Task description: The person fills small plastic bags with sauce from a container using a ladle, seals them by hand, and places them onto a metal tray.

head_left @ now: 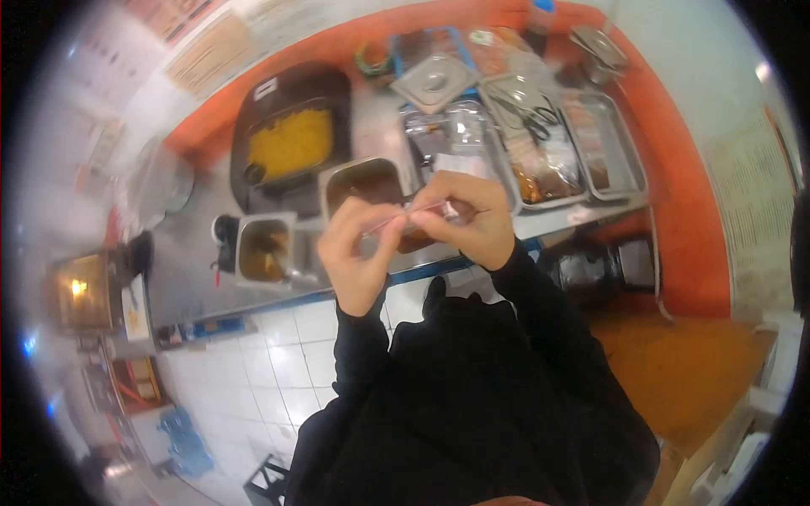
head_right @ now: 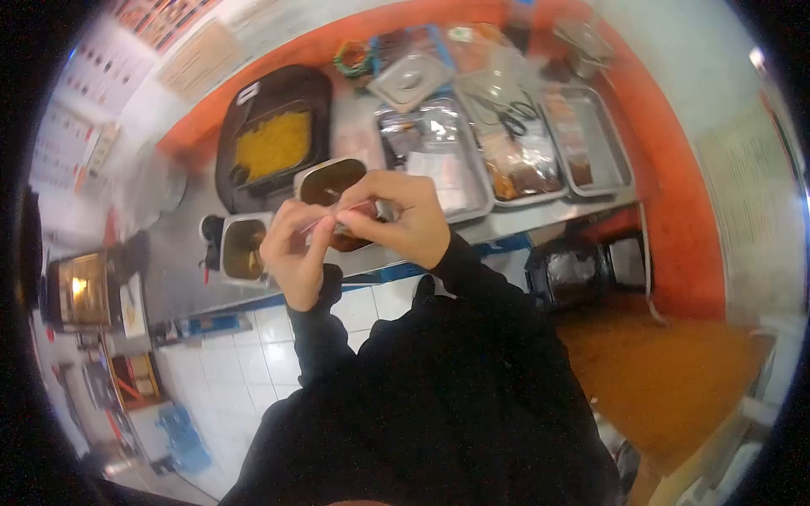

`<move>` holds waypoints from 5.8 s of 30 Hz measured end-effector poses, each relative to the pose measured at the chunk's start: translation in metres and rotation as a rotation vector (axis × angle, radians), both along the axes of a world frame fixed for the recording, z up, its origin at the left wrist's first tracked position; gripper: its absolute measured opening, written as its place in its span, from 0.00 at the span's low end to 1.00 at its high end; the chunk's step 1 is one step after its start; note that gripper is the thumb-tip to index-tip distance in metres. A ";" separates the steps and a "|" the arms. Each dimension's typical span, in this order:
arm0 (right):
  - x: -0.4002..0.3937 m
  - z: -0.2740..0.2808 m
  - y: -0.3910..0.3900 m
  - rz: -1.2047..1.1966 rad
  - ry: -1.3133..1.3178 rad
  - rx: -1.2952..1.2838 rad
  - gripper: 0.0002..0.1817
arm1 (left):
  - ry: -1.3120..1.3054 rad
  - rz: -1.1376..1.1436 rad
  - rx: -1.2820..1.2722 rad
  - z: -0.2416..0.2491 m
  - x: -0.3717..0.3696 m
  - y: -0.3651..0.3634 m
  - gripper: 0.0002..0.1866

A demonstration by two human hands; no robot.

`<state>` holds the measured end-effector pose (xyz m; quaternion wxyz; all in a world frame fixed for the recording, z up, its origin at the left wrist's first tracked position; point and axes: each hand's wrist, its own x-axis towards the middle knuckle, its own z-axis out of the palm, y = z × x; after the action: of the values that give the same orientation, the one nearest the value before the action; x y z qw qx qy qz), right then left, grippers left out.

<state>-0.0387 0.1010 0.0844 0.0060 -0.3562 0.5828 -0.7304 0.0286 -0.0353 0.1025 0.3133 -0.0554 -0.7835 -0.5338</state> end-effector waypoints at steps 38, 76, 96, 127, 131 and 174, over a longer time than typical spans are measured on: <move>-0.246 -0.242 0.330 -0.731 -0.449 0.642 0.08 | -0.531 0.132 0.288 -0.126 0.010 -0.001 0.08; -0.161 -0.160 0.104 -0.293 -0.036 0.996 0.13 | -0.407 0.366 0.154 -0.111 0.056 -0.072 0.05; -0.048 -0.099 0.008 -0.407 -0.522 -0.564 0.11 | -0.511 -0.267 0.365 -0.075 0.021 -0.073 0.09; -0.063 -0.166 0.016 -0.679 0.271 0.838 0.13 | -0.247 0.354 0.533 -0.087 0.010 -0.065 0.03; 0.014 -0.077 -0.018 -0.245 -0.249 0.423 0.09 | -0.227 0.387 0.256 -0.081 0.014 -0.056 0.04; 0.017 -0.067 -0.043 -0.130 0.042 0.545 0.06 | -0.371 -0.079 -0.426 -0.113 0.023 -0.033 0.04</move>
<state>-0.0216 0.0582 0.0172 0.0428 -0.3184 0.7793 -0.5380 0.0519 -0.0687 -0.0103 0.1247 -0.0517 -0.9193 -0.3697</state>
